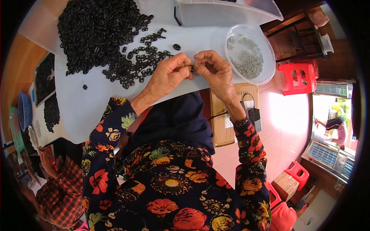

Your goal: The person assembles plastic components by picking up plastic pieces and inserting metal pins into them by hand.

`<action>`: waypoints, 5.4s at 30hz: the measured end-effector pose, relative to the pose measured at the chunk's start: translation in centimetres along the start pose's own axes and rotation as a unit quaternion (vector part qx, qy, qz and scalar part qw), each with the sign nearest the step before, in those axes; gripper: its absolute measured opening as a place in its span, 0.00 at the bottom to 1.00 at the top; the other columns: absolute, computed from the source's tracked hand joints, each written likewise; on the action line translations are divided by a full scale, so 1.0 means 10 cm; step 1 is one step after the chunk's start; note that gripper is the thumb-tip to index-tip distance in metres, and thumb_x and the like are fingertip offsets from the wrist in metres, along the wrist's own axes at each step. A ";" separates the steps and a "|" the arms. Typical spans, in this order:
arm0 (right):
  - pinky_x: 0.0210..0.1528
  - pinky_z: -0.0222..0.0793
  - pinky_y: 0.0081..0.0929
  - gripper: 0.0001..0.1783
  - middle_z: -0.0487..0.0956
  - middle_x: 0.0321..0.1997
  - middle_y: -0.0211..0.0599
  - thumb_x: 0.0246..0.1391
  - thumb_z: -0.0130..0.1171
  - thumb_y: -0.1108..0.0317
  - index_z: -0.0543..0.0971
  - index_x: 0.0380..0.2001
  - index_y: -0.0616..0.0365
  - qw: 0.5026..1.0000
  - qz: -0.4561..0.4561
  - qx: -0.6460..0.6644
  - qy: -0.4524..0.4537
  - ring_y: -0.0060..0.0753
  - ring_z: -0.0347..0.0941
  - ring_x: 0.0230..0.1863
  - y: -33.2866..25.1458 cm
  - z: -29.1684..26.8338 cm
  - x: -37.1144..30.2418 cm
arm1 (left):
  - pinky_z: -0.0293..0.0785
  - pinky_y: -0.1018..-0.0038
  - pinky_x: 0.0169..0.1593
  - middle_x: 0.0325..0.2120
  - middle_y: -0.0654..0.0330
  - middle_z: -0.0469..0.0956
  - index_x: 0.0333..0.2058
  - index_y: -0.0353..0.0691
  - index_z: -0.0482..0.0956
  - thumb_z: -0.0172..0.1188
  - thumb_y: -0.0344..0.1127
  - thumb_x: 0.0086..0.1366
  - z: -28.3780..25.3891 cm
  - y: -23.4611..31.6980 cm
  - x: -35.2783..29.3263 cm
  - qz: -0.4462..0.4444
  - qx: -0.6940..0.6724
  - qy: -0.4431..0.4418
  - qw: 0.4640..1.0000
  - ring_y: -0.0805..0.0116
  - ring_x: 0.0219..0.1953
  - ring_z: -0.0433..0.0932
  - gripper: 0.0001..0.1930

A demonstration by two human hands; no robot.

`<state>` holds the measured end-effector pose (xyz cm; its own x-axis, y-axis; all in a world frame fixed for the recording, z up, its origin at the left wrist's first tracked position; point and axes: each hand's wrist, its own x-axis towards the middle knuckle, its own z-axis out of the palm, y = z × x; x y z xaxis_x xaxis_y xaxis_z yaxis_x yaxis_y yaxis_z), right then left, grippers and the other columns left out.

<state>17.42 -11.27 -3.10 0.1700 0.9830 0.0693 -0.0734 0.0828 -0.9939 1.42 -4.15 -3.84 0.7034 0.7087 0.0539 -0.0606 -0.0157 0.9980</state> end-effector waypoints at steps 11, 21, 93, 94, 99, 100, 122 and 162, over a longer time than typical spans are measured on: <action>0.38 0.69 0.15 0.03 0.77 0.29 0.30 0.57 0.55 0.77 0.76 0.33 0.67 0.999 0.008 0.035 0.005 0.14 0.70 0.32 -0.04 0.05 0.02 | 0.71 0.80 0.37 0.23 0.64 0.77 0.32 0.34 0.69 0.49 0.22 0.60 0.02 0.00 0.00 0.004 -0.084 0.011 0.996 0.80 0.30 0.75 0.02; 0.34 0.69 0.17 0.06 0.77 0.23 0.28 0.58 0.55 0.73 0.75 0.30 0.67 0.993 0.007 -0.104 0.059 0.15 0.71 0.27 -0.05 0.18 0.04 | 0.70 0.82 0.36 0.24 0.64 0.75 0.32 0.33 0.68 0.49 0.21 0.58 0.01 -0.04 -0.01 0.005 -0.022 0.047 0.999 0.81 0.30 0.74 0.03; 0.40 0.68 0.16 0.15 0.77 0.34 0.28 0.53 0.57 0.81 0.76 0.45 0.63 0.990 -0.081 -0.015 0.110 0.15 0.70 0.34 0.05 0.21 0.00 | 0.65 0.72 0.28 0.19 0.60 0.74 0.32 0.34 0.72 0.46 0.37 0.64 -0.34 0.61 0.52 -0.005 0.321 -0.216 0.922 0.71 0.22 0.67 0.12; 0.40 0.69 0.17 0.15 0.77 0.34 0.29 0.53 0.57 0.81 0.76 0.45 0.63 0.989 -0.083 -0.003 0.121 0.16 0.70 0.34 0.05 0.21 0.00 | 0.65 0.72 0.28 0.19 0.60 0.74 0.32 0.34 0.72 0.46 0.37 0.64 -0.34 0.60 0.52 -0.005 0.321 -0.216 0.922 0.71 0.22 0.67 0.12; 0.40 0.69 0.17 0.14 0.77 0.35 0.30 0.54 0.57 0.80 0.76 0.45 0.64 0.987 -0.085 0.002 0.138 0.17 0.71 0.35 0.04 0.21 -0.01 | 0.65 0.73 0.28 0.18 0.61 0.72 0.29 0.34 0.70 0.45 0.42 0.67 -0.27 0.41 0.38 -0.027 0.195 -0.120 0.973 0.72 0.22 0.66 0.16; 0.40 0.69 0.17 0.14 0.77 0.35 0.30 0.54 0.57 0.80 0.76 0.45 0.64 0.987 -0.084 0.008 0.139 0.18 0.71 0.35 0.04 0.21 -0.02 | 0.65 0.73 0.28 0.18 0.61 0.72 0.29 0.34 0.70 0.45 0.42 0.67 -0.24 0.36 0.34 -0.027 0.195 -0.121 0.973 0.72 0.22 0.66 0.16; 0.42 0.71 0.19 0.15 0.78 0.34 0.32 0.53 0.57 0.82 0.74 0.45 0.65 0.994 -0.055 0.014 0.092 0.19 0.73 0.36 0.01 0.19 -0.02 | 0.63 0.75 0.24 0.15 0.64 0.65 0.27 0.36 0.67 0.44 0.45 0.71 -0.09 0.13 0.22 0.046 0.141 -0.028 0.988 0.75 0.19 0.63 0.18; 0.29 0.68 0.19 0.11 0.77 0.23 0.32 0.46 0.65 0.77 0.73 0.33 0.62 0.982 -0.115 -0.122 0.086 0.18 0.69 0.25 0.13 0.21 -0.01 | 0.64 0.73 0.27 0.15 0.61 0.65 0.25 0.33 0.64 0.45 0.43 0.69 -0.18 0.21 0.24 0.026 0.146 -0.131 0.980 0.72 0.21 0.62 0.19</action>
<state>15.27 -10.95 -4.24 0.3190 0.8990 0.3001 0.2214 0.2372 -0.9459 1.71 -1.18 -1.63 0.8650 0.4965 0.0723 0.0773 -0.2743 0.9585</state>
